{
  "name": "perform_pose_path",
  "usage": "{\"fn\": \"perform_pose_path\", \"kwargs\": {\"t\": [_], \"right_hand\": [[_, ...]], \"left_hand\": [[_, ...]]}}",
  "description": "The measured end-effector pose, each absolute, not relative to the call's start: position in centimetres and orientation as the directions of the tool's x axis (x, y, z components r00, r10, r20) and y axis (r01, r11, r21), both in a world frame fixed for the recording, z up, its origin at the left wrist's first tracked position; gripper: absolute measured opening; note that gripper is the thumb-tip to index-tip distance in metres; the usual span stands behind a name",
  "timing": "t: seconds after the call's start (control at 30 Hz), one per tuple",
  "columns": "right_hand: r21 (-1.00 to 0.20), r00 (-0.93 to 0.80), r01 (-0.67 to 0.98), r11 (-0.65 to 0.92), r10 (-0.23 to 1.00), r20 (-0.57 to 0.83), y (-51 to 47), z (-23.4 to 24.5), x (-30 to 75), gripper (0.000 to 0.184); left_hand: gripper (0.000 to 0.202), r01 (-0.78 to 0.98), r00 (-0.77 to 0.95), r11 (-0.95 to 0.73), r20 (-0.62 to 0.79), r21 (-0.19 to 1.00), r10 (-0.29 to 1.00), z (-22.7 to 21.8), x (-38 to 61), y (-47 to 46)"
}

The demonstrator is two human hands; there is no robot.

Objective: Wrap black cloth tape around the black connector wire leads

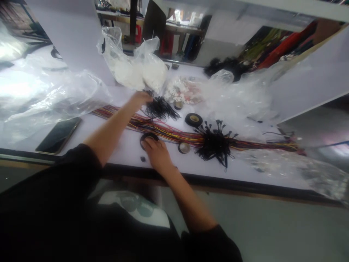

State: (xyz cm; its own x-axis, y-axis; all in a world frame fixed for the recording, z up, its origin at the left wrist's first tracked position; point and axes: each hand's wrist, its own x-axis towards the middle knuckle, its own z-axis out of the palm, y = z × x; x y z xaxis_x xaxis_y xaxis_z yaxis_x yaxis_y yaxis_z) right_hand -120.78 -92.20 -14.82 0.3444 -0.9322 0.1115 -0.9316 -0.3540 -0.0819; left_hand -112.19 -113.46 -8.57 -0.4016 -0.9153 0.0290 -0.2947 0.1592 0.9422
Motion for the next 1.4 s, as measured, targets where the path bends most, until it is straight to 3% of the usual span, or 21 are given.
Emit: {"fn": "perform_pose_path", "kwargs": {"t": [0.07, 0.13, 0.23, 0.37, 0.47, 0.63, 0.73, 0.87, 1.03, 1.17, 1.3, 1.4], "right_hand": [[-0.179, 0.333, -0.918, -0.353, -0.933, 0.135, -92.3, -14.8, -121.6, 0.045], [-0.388, 0.298, -0.848, -0.362, -0.93, 0.217, -92.3, -14.4, -122.4, 0.039], [-0.725, 0.104, -0.599, -0.339, -0.931, 0.35, -92.2, -13.7, -123.3, 0.034], [-0.89, -0.094, -0.339, -0.305, -0.93, 0.355, -91.8, -12.7, -123.1, 0.033], [-0.896, -0.125, -0.325, -0.303, -0.925, 0.358, -91.4, -12.3, -122.3, 0.029], [-0.834, -0.133, -0.455, -0.312, -0.902, 0.41, -90.9, -11.4, -121.5, 0.025], [-0.788, -0.127, -0.54, -0.295, -0.898, 0.422, -90.7, -10.6, -121.0, 0.025], [-0.729, -0.136, -0.639, -0.245, -0.897, 0.421, -90.5, -10.1, -120.5, 0.026], [-0.624, -0.075, -0.743, -0.24, -0.897, 0.435, -90.4, -10.6, -120.1, 0.032], [-0.491, 0.003, -0.837, -0.242, -0.899, 0.438, -90.9, -10.7, -120.2, 0.037], [-0.375, -0.004, -0.915, -0.145, -0.929, 0.369, -91.7, -10.6, -121.1, 0.031], [-0.473, -0.117, -0.877, -0.083, -0.918, 0.379, -92.1, -10.7, -122.1, 0.024]], "left_hand": [[0.011, -0.198, -0.379, 0.065, -0.015, 0.978, -0.925, -7.2, -110.1, -112.6], [0.014, -0.047, -0.404, 0.033, 0.012, 0.998, -0.915, -6.0, -108.1, -110.9], [0.015, -0.044, -0.392, 0.106, 0.081, 0.993, -0.917, -5.1, -106.1, -107.4], [0.012, -0.068, -0.495, 0.132, 0.081, 0.989, -0.865, -6.1, -105.0, -102.3], [0.011, 0.047, -0.47, 0.08, 0.093, 0.996, -0.878, -7.5, -104.7, -99.6], [0.016, 0.124, -0.315, 0.12, 0.154, 0.985, -0.937, -9.3, -104.8, -97.4], [0.024, 0.077, -0.326, 0.199, 0.213, 0.977, -0.921, -9.9, -105.2, -96.8], [0.003, -0.009, -0.304, 0.389, 0.368, 0.921, -0.879, -10.7, -105.7, -96.4], [0.009, -0.143, -0.307, 0.477, 0.419, 0.867, -0.854, -12.1, -105.9, -96.5], [0.006, -0.137, -0.306, 0.4, 0.345, 0.906, -0.887, -12.7, -106.3, -96.5], [0.006, -0.031, -0.361, 0.196, 0.172, 0.98, -0.916, -12.4, -106.5, -96.6], [0.013, 0.146, -0.358, 0.003, 0.055, 0.989, -0.932, -11.6, -106.2, -97.0]]}}
